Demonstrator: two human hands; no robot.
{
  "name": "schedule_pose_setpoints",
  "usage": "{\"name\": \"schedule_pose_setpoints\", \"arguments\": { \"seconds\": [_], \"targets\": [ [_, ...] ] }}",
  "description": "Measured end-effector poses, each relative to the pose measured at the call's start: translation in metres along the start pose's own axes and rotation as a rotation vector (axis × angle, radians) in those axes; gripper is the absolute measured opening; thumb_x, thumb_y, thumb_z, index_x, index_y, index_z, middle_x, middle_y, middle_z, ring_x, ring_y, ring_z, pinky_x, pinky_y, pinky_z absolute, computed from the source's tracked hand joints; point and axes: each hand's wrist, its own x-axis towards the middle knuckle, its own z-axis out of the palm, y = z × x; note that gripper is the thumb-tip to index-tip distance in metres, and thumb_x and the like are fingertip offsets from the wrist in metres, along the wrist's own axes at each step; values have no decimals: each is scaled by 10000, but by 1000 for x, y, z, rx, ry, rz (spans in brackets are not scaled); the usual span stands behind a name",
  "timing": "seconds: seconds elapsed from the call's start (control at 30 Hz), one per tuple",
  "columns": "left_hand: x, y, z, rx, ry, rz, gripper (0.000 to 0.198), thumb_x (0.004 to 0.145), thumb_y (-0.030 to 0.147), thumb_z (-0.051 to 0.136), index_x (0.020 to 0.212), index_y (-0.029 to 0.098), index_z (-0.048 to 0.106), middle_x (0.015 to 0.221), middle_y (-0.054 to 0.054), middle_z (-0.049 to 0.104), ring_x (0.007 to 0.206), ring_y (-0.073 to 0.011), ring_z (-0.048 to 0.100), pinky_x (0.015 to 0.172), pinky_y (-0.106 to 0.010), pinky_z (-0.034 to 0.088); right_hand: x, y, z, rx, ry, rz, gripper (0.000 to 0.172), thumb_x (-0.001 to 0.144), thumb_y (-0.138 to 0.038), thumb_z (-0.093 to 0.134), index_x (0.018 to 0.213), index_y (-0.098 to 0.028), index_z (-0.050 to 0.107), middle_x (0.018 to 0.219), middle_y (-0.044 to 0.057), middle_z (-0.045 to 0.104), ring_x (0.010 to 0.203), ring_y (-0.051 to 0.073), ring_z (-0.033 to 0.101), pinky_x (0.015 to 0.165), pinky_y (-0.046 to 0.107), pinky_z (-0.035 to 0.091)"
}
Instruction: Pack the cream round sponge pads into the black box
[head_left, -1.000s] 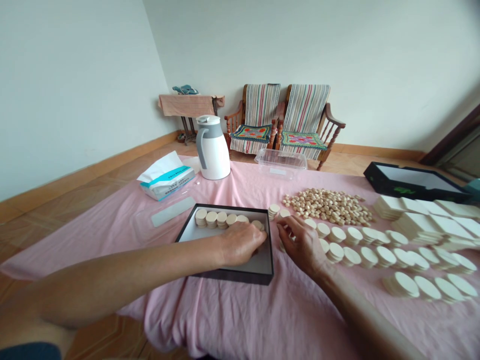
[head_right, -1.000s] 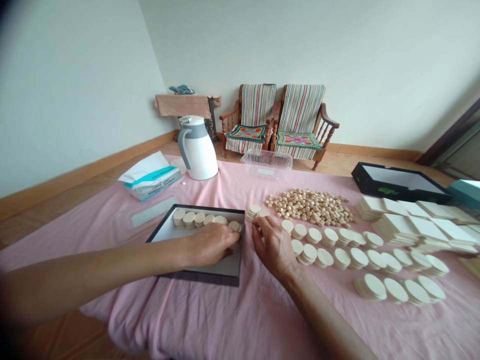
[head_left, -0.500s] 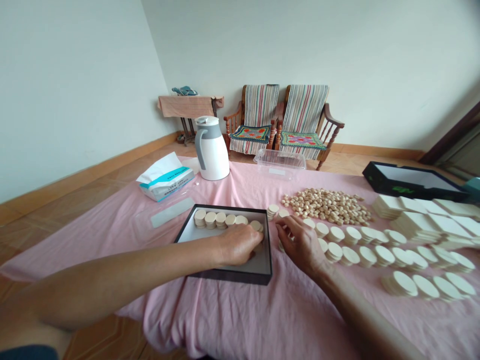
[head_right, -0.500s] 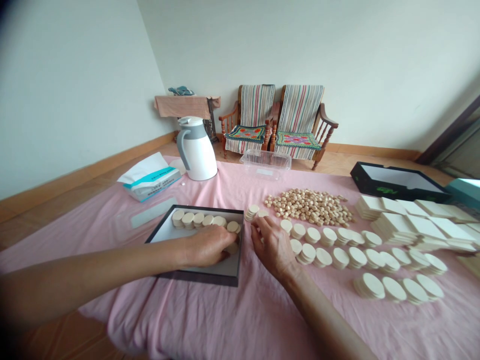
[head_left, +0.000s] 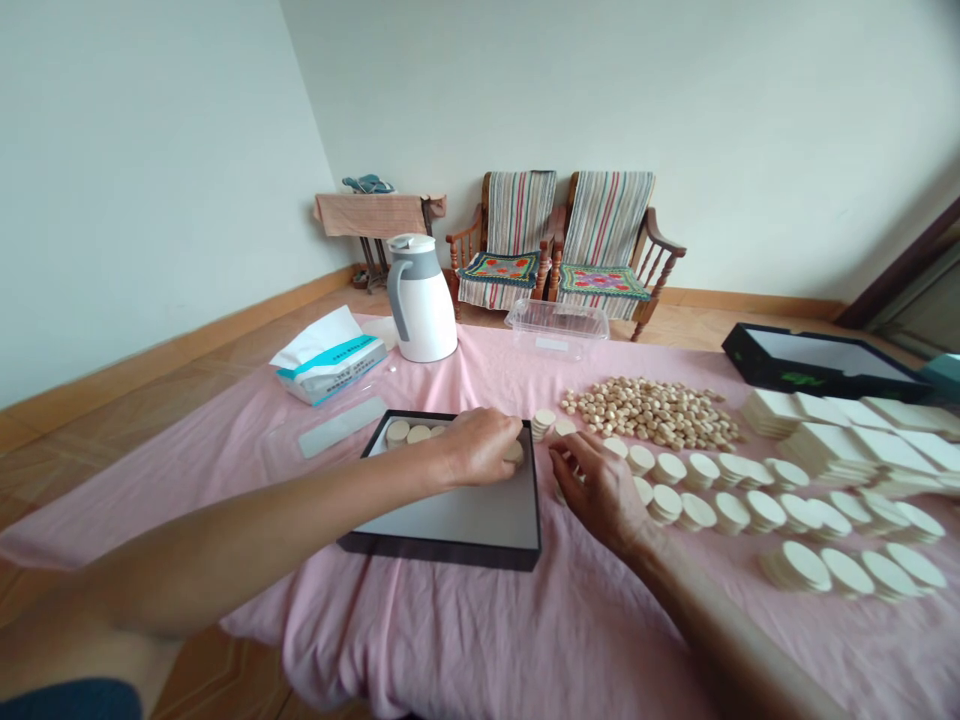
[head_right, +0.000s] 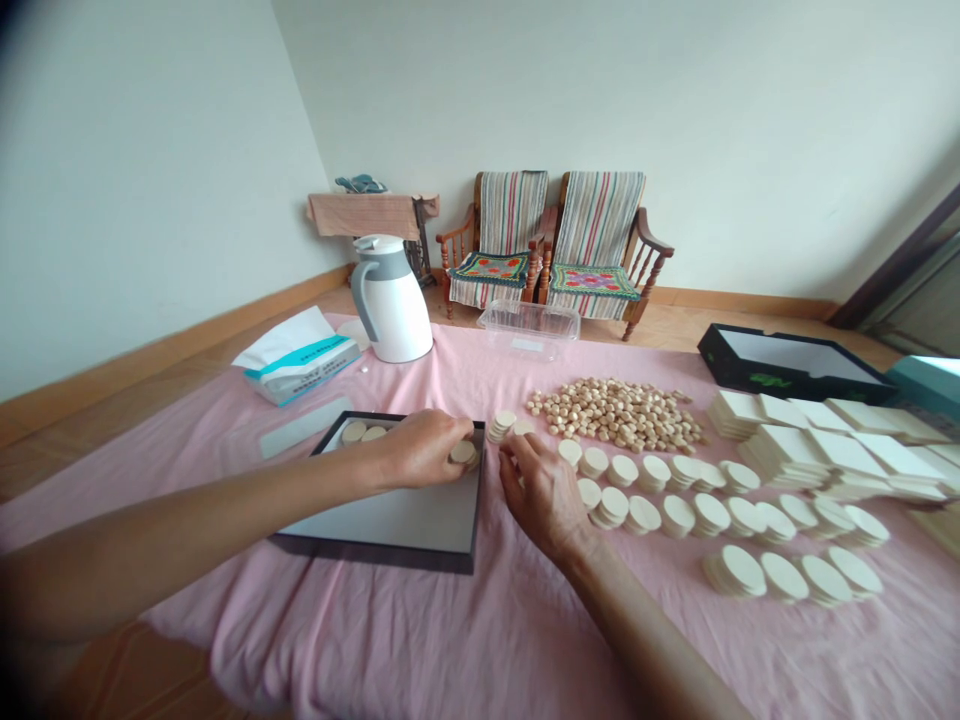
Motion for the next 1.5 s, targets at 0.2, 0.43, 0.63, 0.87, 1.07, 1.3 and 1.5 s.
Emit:
{"name": "schedule_pose_setpoints", "arguments": {
  "seconds": [0.2, 0.43, 0.63, 0.87, 1.07, 1.3, 1.5],
  "targets": [
    [2, -4, 6, -22, -18, 44, 242, 750, 331, 566, 928, 185, 639, 885, -103, 710, 864, -272, 665, 672, -307, 483, -1, 1, 0, -7, 1, 4, 159, 876, -219, 438, 854, -184, 592, 774, 36, 594, 628, 120, 537, 575, 221, 403],
    [1, -4, -3, -64, -8, 67, 227, 735, 323, 611, 947, 247, 638, 875, -49, 711, 874, -253, 664, 640, -273, 465, 0, 1, 0, -14, 4, -4, 154, 868, -213, 441, 839, -187, 589, 758, 27, 586, 589, 110, 519, 556, 217, 393],
    [7, 5, 5, -17, -47, -7, 227, 731, 414, 586, 801, 213, 668, 813, -78, 712, 818, -272, 672, 622, -298, 479, 0, 1, 0, -9, -13, 0, 141, 862, -193, 444, 856, -183, 584, 780, 32, 593, 644, 126, 541, 599, 230, 397],
    [10, 10, 14, 20, -35, -76, 218, 736, 318, 552, 830, 167, 678, 827, -142, 708, 804, -319, 672, 629, -367, 505, 0, -2, 0, -14, -31, 5, 144, 872, -200, 432, 852, -181, 574, 763, 27, 575, 625, 125, 522, 587, 235, 375],
    [8, 10, 8, 4, -20, -58, 215, 745, 296, 546, 858, 167, 675, 832, -131, 713, 817, -310, 673, 631, -349, 506, -1, 0, 1, -14, -31, -3, 153, 876, -203, 425, 846, -179, 574, 756, 25, 569, 623, 124, 520, 591, 235, 366],
    [-23, 3, -8, -111, 56, -3, 247, 767, 169, 468, 870, 208, 690, 794, -54, 720, 765, -227, 674, 646, -282, 469, 0, -1, -1, -15, -33, 4, 172, 892, -230, 422, 847, -175, 580, 761, 29, 572, 634, 126, 517, 602, 238, 371],
    [-40, 5, 9, -112, -206, 83, 361, 721, 125, 465, 985, 241, 683, 885, -76, 720, 813, -257, 673, 633, -305, 479, -1, -1, 1, -7, -28, -6, 149, 883, -217, 433, 862, -178, 575, 773, 23, 579, 635, 122, 522, 604, 236, 374]
  ]
}}
